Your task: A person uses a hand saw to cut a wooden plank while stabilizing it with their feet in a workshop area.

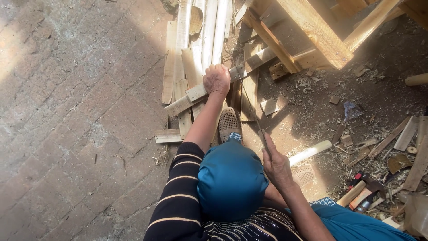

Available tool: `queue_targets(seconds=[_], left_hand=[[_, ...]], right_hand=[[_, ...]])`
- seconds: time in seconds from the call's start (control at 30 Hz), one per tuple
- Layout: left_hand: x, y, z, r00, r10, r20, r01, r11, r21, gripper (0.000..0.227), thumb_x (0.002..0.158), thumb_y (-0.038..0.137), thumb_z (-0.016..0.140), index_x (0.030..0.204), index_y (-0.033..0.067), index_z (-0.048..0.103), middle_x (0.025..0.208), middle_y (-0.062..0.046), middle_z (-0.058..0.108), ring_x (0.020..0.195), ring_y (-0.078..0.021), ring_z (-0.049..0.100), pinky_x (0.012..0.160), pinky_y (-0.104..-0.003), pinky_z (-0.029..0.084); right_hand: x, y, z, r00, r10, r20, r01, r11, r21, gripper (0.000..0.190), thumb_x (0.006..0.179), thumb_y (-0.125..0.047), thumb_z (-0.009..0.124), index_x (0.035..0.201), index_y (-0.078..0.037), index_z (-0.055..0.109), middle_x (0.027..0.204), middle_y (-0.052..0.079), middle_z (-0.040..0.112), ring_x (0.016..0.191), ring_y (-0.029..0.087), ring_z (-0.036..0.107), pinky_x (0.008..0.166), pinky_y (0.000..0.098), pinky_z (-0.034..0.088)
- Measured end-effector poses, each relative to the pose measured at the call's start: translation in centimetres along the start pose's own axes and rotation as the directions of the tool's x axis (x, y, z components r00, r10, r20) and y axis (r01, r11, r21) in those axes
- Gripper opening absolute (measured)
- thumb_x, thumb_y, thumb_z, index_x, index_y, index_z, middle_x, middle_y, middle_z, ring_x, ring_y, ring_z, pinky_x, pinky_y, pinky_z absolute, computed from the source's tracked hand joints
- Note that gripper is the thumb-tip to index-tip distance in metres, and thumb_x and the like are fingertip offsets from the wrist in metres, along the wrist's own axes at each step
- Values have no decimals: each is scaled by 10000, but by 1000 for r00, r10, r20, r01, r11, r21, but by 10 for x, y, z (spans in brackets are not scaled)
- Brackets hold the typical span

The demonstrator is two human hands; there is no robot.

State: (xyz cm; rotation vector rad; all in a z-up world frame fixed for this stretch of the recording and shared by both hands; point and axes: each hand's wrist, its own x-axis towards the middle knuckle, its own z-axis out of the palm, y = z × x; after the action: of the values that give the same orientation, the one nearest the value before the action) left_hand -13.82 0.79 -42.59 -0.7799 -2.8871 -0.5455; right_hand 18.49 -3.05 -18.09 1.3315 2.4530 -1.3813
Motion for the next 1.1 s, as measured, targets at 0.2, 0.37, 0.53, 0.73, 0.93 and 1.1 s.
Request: queue_targets(seconds=[0.2, 0.37, 0.53, 0.73, 0.93, 1.1], left_hand=[[-2, -13, 24, 998, 33, 46, -34, 999, 21, 287, 963, 339, 496, 803, 132, 615, 789, -84, 603, 817, -323, 670, 647, -484, 560], [4, -10, 23, 996, 85, -3, -85, 996, 31, 272, 947, 331, 518, 769, 146, 609, 758, -71, 592, 781, -325, 672, 630, -486, 555], [2, -5, 4, 992, 127, 19, -128, 990, 59, 266, 971, 324, 509, 800, 144, 607, 784, -67, 601, 802, -323, 675, 659, -487, 556], [1, -13, -18, 956, 173, 236, -178, 984, 2, 268, 967, 417, 526, 978, 158, 593, 929, -73, 612, 943, -340, 663, 758, -516, 544], [-5, -36, -80, 793, 318, 520, -414, 907, 77, 750, 696, 353, 883, 1318, 189, 497, 1180, -68, 555, 1101, -327, 566, 828, -481, 508], [18, -37, -80, 725, 405, 557, -524, 849, 64, 760, 709, 302, 889, 1329, 195, 462, 1130, -49, 589, 1125, -282, 548, 902, -482, 445]], right_hand=[[23, 3, 10, 996, -89, -19, 84, 984, -160, 597, 1025, -106, 534, 1594, -173, 365, 972, 274, 745, 850, 389, 760, 745, 507, 634], [26, -27, -26, 998, 49, 39, -47, 997, -60, 597, 1016, -131, 535, 1582, -256, 394, 1060, 250, 732, 942, 399, 740, 846, 526, 613], [11, -35, -29, 978, 154, 139, -147, 987, -59, 643, 1007, -177, 537, 1601, -181, 292, 1098, 332, 704, 989, 449, 729, 892, 616, 567], [7, -4, -24, 929, 331, 165, -367, 877, 311, 578, 941, -176, 653, 1505, -127, 538, 765, 175, 750, 772, 246, 712, 710, 384, 576], [-17, -9, -15, 977, 200, 77, -213, 859, 466, 624, 893, -156, 691, 1500, -138, 552, 817, 141, 737, 871, 209, 676, 801, 356, 542], [-17, 4, -4, 989, 112, -100, -59, 902, 428, 432, 977, -174, 586, 1405, -154, 644, 685, 107, 696, 716, 161, 645, 695, 328, 549]])
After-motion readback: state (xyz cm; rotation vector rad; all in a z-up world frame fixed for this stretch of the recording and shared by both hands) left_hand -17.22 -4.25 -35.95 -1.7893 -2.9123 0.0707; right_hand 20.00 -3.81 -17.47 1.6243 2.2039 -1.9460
